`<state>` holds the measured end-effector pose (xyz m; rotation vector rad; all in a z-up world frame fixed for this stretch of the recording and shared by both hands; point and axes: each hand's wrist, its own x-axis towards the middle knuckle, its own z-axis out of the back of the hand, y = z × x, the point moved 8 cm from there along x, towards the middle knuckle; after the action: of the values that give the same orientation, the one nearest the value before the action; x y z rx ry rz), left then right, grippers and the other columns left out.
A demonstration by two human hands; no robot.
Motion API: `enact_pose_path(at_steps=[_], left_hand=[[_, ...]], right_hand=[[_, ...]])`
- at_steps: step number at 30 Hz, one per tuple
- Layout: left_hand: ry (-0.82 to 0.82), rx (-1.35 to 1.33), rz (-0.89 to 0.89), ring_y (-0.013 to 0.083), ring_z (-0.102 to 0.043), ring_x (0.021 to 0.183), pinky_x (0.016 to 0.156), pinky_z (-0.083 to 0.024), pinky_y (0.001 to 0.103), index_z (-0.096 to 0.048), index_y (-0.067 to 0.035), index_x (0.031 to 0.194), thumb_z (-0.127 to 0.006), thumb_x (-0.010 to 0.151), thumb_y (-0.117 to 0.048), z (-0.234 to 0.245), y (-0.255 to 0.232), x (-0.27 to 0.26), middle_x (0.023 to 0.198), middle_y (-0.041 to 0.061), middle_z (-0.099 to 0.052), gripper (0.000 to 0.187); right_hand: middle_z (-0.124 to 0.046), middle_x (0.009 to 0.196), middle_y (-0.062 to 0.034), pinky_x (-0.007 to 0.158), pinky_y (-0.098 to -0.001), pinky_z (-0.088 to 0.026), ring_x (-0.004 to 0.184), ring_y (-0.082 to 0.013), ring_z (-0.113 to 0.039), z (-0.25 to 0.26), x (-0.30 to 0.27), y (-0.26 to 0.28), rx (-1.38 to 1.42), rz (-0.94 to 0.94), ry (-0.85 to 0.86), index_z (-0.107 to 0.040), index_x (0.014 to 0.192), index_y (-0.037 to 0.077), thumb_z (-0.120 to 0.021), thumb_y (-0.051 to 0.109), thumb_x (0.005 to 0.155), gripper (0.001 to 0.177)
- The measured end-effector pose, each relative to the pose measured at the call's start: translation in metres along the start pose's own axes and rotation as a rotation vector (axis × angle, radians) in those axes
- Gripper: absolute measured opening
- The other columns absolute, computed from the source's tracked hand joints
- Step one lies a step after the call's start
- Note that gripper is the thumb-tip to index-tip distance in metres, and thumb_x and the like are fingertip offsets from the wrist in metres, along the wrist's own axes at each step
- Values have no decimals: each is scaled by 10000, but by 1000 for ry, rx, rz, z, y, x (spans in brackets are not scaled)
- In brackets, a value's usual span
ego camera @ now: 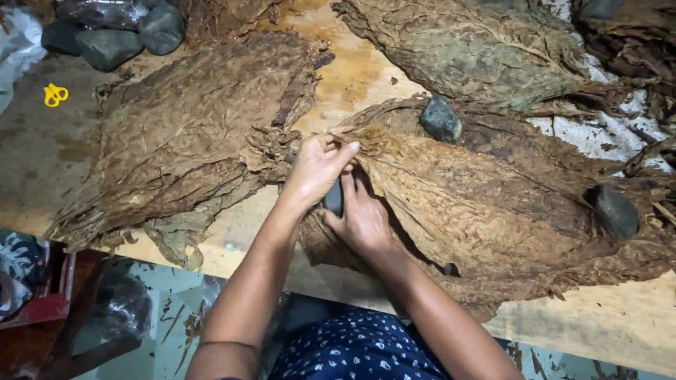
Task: The person presses large dried leaves on a wooden table using several smooth stones. They repeatedly lift and reposition the stones to apply pressure across different areas of the leaves.
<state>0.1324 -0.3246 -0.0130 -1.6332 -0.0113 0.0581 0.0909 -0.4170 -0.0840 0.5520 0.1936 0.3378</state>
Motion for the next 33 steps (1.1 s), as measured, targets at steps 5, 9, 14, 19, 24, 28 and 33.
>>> enact_pose_path(at_steps=[5, 9, 14, 19, 24, 28, 33], left_hand=[[-16, -15, 23, 127, -710, 781, 662, -618, 224, -607, 32, 1257, -715, 872, -125, 14, 23, 6, 963, 141, -720, 430], [-120, -100, 150, 177, -709, 797, 685, -625, 255, -510, 66, 1337, -721, 872, -143, 36, 64, -1, 1002, 185, -702, 551], [-294, -86, 204, 235, -732, 783, 685, -623, 293, -556, 67, 1234, -724, 859, -148, 63, 131, -1, 952, 222, -718, 464], [-374, -40, 256, 277, -734, 666, 649, -623, 333, -385, 194, 1278, -735, 824, -211, 61, 114, -9, 826, 270, -698, 702], [-360, -28, 244, 288, -749, 734, 637, -620, 311, -485, 174, 1194, -729, 839, -173, 62, 130, -10, 880, 291, -703, 553], [-344, -60, 242, 262, -752, 747, 621, -616, 281, -631, 74, 1067, -699, 879, -199, 65, 135, -11, 895, 258, -722, 338], [-349, -69, 218, 260, -749, 741, 607, -613, 274, -637, 71, 1055, -669, 911, -224, 65, 128, -13, 905, 263, -721, 330]], right_hand=[[-464, 1351, -242, 982, -543, -447, 1208, -485, -503, 66, -57, 45, 106, 118, 113, -186, 1557, 111, -699, 471, 780, 998], [-584, 1335, -197, 988, -528, -464, 1240, -438, -532, 86, -85, 36, 361, 98, 198, -398, 1499, 187, -799, 376, 666, 944], [-526, 1387, -296, 1071, -571, -357, 1288, -503, -456, 107, -74, 17, 456, 84, 51, -411, 1478, 42, -785, 225, 712, 872], [-583, 1310, -252, 943, -528, -471, 1189, -455, -569, 84, -20, -23, 495, -122, -215, -433, 1481, 233, -748, 388, 747, 814], [-533, 1326, -230, 958, -513, -478, 1174, -440, -567, 46, 4, -17, 270, -32, -251, -470, 1445, 221, -735, 426, 777, 747], [-454, 1352, -228, 1026, -528, -423, 1215, -446, -466, 30, 8, -11, -2, 59, -341, -466, 1448, 198, -655, 519, 842, 712], [-425, 1371, -211, 995, -531, -433, 1178, -430, -492, 27, 11, -18, 26, 61, -318, -387, 1489, 186, -673, 536, 818, 809]])
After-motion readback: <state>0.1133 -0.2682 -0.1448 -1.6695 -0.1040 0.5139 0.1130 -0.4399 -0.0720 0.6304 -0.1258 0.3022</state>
